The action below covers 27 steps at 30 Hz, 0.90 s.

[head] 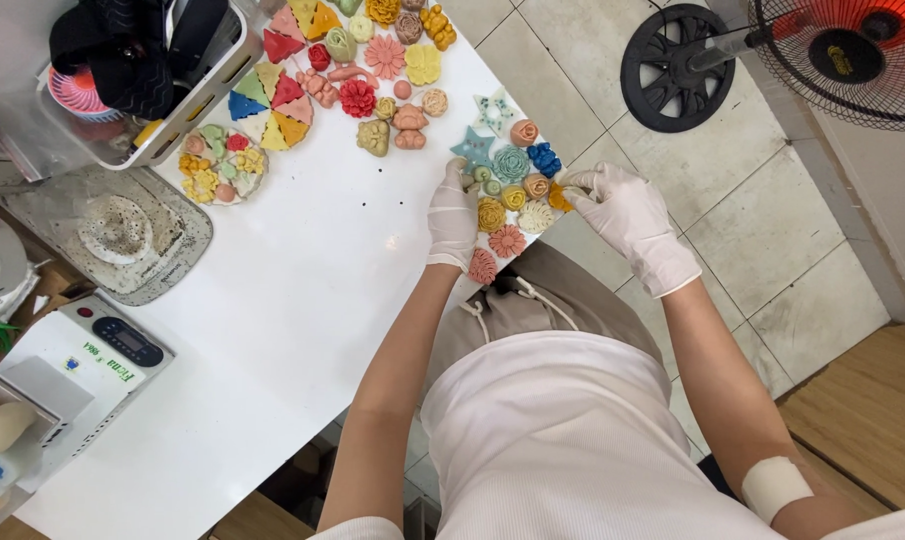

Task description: The person picks up colorful flower-shaped wax pieces one at a time from a pile on a white table and arranges them into neat rows on the table surface. They continue sorting and placing the pieces, grouping them by type and color across the table.

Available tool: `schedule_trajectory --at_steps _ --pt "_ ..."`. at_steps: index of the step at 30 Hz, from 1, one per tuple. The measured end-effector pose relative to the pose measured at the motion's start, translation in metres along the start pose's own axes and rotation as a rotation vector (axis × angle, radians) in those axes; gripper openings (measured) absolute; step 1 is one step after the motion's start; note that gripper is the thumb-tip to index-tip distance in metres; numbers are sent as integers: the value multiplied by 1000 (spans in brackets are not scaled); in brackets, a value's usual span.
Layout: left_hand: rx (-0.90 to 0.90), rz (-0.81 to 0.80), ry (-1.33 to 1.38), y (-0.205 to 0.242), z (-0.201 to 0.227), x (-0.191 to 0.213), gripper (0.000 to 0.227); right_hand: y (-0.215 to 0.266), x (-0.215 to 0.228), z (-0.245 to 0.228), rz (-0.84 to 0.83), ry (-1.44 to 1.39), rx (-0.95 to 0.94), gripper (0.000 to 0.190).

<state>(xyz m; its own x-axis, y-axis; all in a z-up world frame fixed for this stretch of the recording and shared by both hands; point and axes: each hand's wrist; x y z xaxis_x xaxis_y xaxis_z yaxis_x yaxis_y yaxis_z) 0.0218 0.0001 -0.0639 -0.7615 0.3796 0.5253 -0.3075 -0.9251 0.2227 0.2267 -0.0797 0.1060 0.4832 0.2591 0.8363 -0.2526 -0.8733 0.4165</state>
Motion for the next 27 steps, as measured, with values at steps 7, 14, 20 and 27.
schedule_trajectory --at_steps 7,14,20,27 --pt "-31 6 -2 6 0 5 47 -15 5 -21 11 4 56 25" --pt "-37 126 -30 25 6 45 44 -81 -17 -78 24 61 204 38" --pt "95 241 50 54 -5 106 38 -140 -54 -138 47 302 375 65" --pt "289 324 123 88 -13 139 39 -180 -97 -140 133 576 426 66"
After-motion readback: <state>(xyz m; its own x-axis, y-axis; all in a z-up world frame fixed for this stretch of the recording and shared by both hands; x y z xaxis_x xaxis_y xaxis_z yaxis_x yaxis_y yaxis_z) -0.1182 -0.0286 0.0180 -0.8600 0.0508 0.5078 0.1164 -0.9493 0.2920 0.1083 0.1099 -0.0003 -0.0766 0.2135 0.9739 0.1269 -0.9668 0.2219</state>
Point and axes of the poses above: each hand's wrist, its own y-axis away from the middle knuckle, its own x-axis out of the back of the hand, z = x × y
